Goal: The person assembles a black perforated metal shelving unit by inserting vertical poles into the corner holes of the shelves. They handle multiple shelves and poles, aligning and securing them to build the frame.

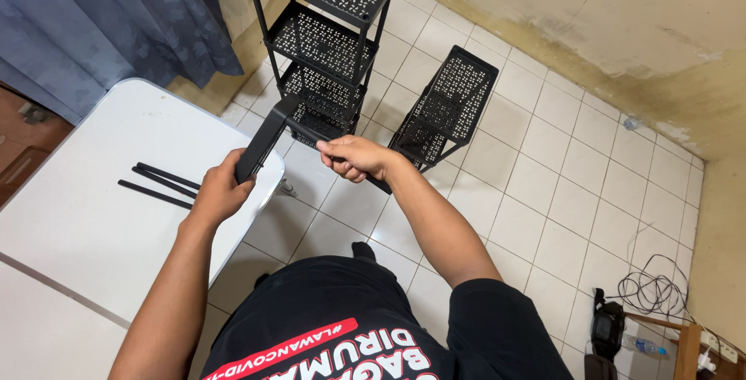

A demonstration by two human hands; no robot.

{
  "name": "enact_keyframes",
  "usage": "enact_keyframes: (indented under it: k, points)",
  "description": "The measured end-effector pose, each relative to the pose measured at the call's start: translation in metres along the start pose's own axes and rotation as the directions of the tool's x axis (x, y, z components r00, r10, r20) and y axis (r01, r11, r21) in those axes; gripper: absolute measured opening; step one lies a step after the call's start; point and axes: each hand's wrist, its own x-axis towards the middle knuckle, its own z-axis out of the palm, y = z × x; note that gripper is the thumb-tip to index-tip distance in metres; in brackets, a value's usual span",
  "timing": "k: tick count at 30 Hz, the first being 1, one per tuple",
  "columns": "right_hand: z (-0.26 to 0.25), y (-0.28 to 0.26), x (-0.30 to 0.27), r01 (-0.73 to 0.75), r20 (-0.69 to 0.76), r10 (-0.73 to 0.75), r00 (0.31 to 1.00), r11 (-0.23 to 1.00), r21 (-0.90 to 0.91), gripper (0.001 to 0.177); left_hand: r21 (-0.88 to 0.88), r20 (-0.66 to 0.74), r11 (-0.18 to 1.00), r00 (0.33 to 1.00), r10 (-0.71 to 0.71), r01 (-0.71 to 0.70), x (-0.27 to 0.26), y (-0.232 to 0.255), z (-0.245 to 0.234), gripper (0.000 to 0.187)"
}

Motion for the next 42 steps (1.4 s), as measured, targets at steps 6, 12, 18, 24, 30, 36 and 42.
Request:
enact_keyframes:
  k: [6, 12, 18, 24, 30, 36, 42]
  points:
    - [-0.009, 0.012, 0.014, 0.009, -0.026, -0.009, 1.0, 1.0, -0.024, 0.043, 0.001, 0.013, 1.0, 0.999, -0.03, 0.03, 0.0, -0.001, -0.003, 0.044]
    - [0.007, 0.021, 0.025, 0.187, -0.21, -0.46, 0.863, 0.677, -0.712, 0.058, 0.011, 0.049, 0.996, 0.995, -0.086, 0.086, -0.003, -0.001, -0.003, 0.04]
    - [0.034, 0.007, 0.013, -0.143, -0.366, -0.555, 0.748, 0.404, -0.904, 0.051, -0.029, 0.023, 1.0, 1.0, -0.01, 0.011, 0.001, -0.001, 0.0, 0.036]
    - [0.032, 0.004, 0.008, 0.127, -0.223, -0.602, 0.767, 0.482, -0.867, 0.057, -0.008, -0.008, 0.998, 0.998, -0.055, 0.055, -0.008, 0.001, -0.007, 0.031]
    - [-0.002, 0.007, -0.009, -0.045, 0.07, 0.049, 0.996, 0.997, -0.07, 0.048, 0.012, -0.003, 0.999, 0.999, -0.05, 0.05, -0.01, -0.001, -0.007, 0.031]
    - [0.009, 0.03, 0.008, 0.09, -0.239, -0.224, 0.945, 0.879, -0.468, 0.055, -0.047, 0.017, 0.998, 0.999, -0.047, 0.048, -0.01, -0.007, -0.001, 0.031]
    - [0.023, 0.026, 0.007, 0.004, -0.329, -0.509, 0.796, 0.548, -0.837, 0.053, -0.008, -0.011, 0.997, 0.997, -0.072, 0.072, -0.005, -0.007, -0.002, 0.029]
